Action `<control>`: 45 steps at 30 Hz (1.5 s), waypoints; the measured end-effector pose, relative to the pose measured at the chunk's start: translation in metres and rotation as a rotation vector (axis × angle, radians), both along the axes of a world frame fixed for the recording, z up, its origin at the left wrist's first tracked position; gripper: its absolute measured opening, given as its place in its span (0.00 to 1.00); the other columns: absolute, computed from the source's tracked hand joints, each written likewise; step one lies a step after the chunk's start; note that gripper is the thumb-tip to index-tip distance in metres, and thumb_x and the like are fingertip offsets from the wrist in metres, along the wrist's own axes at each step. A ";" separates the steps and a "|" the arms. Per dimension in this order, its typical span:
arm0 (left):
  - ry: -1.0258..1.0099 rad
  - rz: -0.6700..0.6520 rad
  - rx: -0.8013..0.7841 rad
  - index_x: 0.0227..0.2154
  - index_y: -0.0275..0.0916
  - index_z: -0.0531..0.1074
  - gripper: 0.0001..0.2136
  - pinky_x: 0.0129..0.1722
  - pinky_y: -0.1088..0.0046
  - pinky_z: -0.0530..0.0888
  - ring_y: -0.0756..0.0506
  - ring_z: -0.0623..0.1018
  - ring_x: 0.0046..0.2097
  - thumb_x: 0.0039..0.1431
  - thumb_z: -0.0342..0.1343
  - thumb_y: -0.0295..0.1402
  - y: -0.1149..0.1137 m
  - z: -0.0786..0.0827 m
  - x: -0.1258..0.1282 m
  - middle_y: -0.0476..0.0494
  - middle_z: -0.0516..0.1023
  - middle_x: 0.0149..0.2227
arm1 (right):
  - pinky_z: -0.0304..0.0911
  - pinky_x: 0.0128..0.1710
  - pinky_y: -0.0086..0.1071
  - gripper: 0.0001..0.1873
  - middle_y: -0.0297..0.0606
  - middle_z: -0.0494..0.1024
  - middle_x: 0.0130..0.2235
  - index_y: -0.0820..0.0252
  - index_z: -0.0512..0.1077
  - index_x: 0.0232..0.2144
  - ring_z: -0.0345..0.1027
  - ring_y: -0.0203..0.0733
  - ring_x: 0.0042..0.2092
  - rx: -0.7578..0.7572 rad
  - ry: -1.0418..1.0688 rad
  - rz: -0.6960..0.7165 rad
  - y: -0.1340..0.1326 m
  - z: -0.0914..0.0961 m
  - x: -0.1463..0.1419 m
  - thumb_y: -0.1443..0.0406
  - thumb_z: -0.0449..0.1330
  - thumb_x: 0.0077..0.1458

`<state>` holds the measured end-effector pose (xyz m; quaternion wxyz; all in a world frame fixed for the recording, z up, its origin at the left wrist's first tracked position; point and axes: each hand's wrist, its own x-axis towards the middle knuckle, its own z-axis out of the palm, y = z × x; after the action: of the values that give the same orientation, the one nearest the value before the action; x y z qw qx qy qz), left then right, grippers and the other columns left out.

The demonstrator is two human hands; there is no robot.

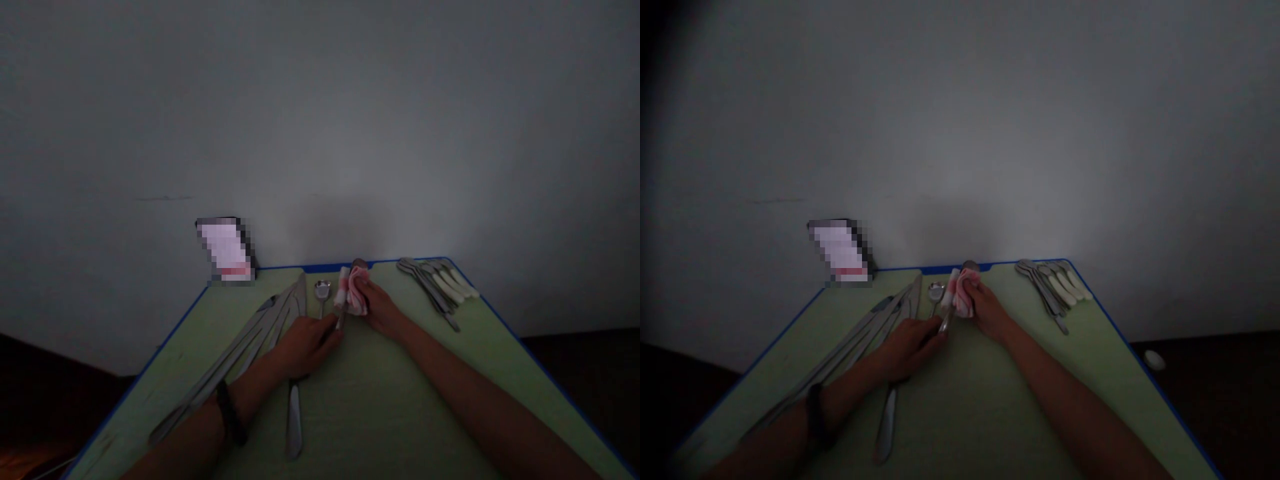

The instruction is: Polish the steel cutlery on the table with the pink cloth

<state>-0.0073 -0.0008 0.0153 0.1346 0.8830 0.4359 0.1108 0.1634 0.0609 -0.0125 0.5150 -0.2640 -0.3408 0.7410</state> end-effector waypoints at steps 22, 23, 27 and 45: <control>0.019 0.005 0.032 0.31 0.40 0.64 0.13 0.26 0.75 0.61 0.49 0.72 0.26 0.64 0.37 0.39 0.000 -0.002 0.000 0.49 0.71 0.24 | 0.60 0.31 0.26 0.15 0.32 0.74 0.27 0.61 0.71 0.33 0.64 0.32 0.28 -0.016 0.027 0.009 -0.001 0.002 0.000 0.55 0.62 0.47; 0.019 0.010 0.025 0.31 0.40 0.63 0.13 0.26 0.75 0.61 0.49 0.72 0.26 0.64 0.37 0.39 0.000 -0.002 0.001 0.50 0.70 0.23 | 0.60 0.30 0.26 0.15 0.32 0.74 0.27 0.61 0.71 0.33 0.64 0.32 0.28 -0.015 0.020 0.016 -0.001 0.002 0.000 0.55 0.61 0.47; 0.014 0.009 0.013 0.31 0.40 0.63 0.14 0.26 0.75 0.61 0.49 0.71 0.26 0.64 0.36 0.39 -0.001 0.000 0.001 0.50 0.70 0.23 | 0.61 0.32 0.28 0.16 0.32 0.74 0.27 0.60 0.71 0.34 0.65 0.34 0.29 -0.029 0.030 0.020 0.000 0.000 0.000 0.55 0.62 0.47; -0.180 0.077 0.081 0.33 0.39 0.65 0.10 0.32 0.74 0.67 0.50 0.71 0.31 0.62 0.41 0.37 0.011 0.033 -0.021 0.48 0.71 0.31 | 0.65 0.28 0.31 0.07 0.34 0.73 0.26 0.61 0.70 0.30 0.66 0.36 0.26 -0.133 0.038 -0.112 0.001 0.002 0.001 0.62 0.59 0.50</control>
<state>-0.0285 0.0098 0.0482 0.1328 0.8568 0.4508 0.2121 0.1648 0.0620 -0.0101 0.5435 -0.3021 -0.2658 0.7367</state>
